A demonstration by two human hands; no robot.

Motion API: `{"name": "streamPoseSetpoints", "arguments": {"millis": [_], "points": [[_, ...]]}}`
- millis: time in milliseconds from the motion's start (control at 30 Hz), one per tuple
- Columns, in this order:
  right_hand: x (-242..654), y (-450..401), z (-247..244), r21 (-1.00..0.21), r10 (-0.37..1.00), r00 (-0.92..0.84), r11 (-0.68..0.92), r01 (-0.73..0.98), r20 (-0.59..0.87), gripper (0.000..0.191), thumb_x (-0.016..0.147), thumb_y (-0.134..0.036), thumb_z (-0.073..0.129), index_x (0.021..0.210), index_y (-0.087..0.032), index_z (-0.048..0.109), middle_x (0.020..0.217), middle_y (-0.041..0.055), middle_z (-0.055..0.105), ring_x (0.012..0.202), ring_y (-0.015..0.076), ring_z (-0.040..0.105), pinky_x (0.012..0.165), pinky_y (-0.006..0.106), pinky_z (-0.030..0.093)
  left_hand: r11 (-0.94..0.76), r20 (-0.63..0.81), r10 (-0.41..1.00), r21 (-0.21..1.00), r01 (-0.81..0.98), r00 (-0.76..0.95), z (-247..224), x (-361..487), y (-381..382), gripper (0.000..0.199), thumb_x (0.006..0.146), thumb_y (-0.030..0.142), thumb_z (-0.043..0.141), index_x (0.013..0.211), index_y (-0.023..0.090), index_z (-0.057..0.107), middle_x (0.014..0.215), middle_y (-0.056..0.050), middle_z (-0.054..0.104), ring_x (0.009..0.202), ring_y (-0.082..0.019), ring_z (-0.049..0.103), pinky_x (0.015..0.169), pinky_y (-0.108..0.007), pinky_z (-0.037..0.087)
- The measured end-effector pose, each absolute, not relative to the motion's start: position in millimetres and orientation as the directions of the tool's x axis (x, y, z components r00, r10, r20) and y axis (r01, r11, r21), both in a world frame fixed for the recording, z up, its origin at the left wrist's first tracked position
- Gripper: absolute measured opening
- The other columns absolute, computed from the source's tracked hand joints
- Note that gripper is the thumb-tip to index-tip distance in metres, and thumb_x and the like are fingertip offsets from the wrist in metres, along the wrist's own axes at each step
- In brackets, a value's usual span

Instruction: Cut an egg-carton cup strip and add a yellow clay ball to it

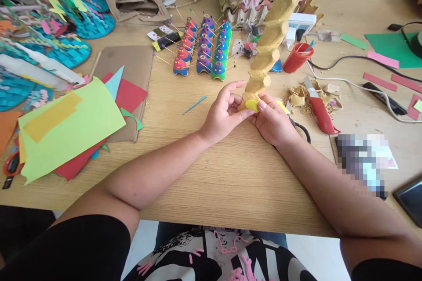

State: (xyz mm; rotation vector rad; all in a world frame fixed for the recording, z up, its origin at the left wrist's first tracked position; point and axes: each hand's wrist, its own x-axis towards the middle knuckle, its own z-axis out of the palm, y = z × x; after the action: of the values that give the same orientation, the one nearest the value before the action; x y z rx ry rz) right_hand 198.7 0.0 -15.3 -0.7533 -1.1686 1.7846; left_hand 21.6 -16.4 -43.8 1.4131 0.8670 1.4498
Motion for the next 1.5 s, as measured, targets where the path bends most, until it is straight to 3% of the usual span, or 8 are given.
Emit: {"name": "streamPoseSetpoints", "arguments": {"millis": [533, 833, 1133, 1500], "points": [[198.5, 0.3, -14.7, -0.926, 0.887, -0.46, -0.206, -0.316, -0.041, 0.045, 0.085, -0.068, 0.089, 0.108, -0.033, 0.072, 0.118, 0.004, 0.081, 0.13, 0.0308, 0.073, 0.103, 0.051, 0.067, -0.299, 0.316, 0.946, 0.937, -0.179, 0.071, -44.3, 21.4, -15.3, 0.072, 0.09, 0.044, 0.094, 0.151, 0.032, 0.058, 0.087, 0.004, 0.072, 0.08, -0.013, 0.066, 0.079, -0.029, 0.054], [200.0, 1.4, -14.6, -0.918, 0.9, -0.432, -0.213, -0.336, -0.051, 0.047, 0.084, -0.07, 0.089, 0.108, -0.034, 0.07, 0.114, 0.0024, 0.081, 0.126, 0.0289, 0.074, 0.098, 0.046, 0.068, -0.165, 0.231, 0.958, 0.929, -0.332, 0.172, -47.1, 17.6, -9.8, 0.095, 0.089, 0.053, 0.093, 0.167, 0.036, 0.043, 0.106, 0.0, 0.08, 0.099, -0.016, 0.074, 0.097, -0.035, 0.058], [201.2, -0.4, -15.3, -0.927, 0.893, -0.449, -0.199, -0.318, -0.037, 0.055, 0.084, -0.066, 0.091, 0.125, -0.038, 0.067, 0.121, 0.0013, 0.081, 0.13, 0.0285, 0.074, 0.102, 0.048, 0.068, -0.126, 0.179, 0.974, 0.938, -0.324, 0.142, -45.7, 16.8, -10.1, 0.091, 0.087, 0.054, 0.095, 0.163, 0.034, 0.049, 0.101, 0.0, 0.079, 0.096, -0.016, 0.074, 0.096, -0.033, 0.058], [200.1, 0.1, -12.8, -0.921, 0.889, -0.457, -0.207, -0.329, -0.037, 0.054, 0.082, -0.067, 0.091, 0.121, -0.035, 0.071, 0.121, 0.002, 0.081, 0.13, 0.0291, 0.074, 0.104, 0.048, 0.067, -0.139, 0.19, 0.971, 0.941, -0.31, 0.142, -46.3, 17.1, -10.4, 0.087, 0.086, 0.05, 0.096, 0.16, 0.035, 0.052, 0.096, 0.002, 0.076, 0.09, -0.015, 0.074, 0.093, -0.034, 0.059]]}}
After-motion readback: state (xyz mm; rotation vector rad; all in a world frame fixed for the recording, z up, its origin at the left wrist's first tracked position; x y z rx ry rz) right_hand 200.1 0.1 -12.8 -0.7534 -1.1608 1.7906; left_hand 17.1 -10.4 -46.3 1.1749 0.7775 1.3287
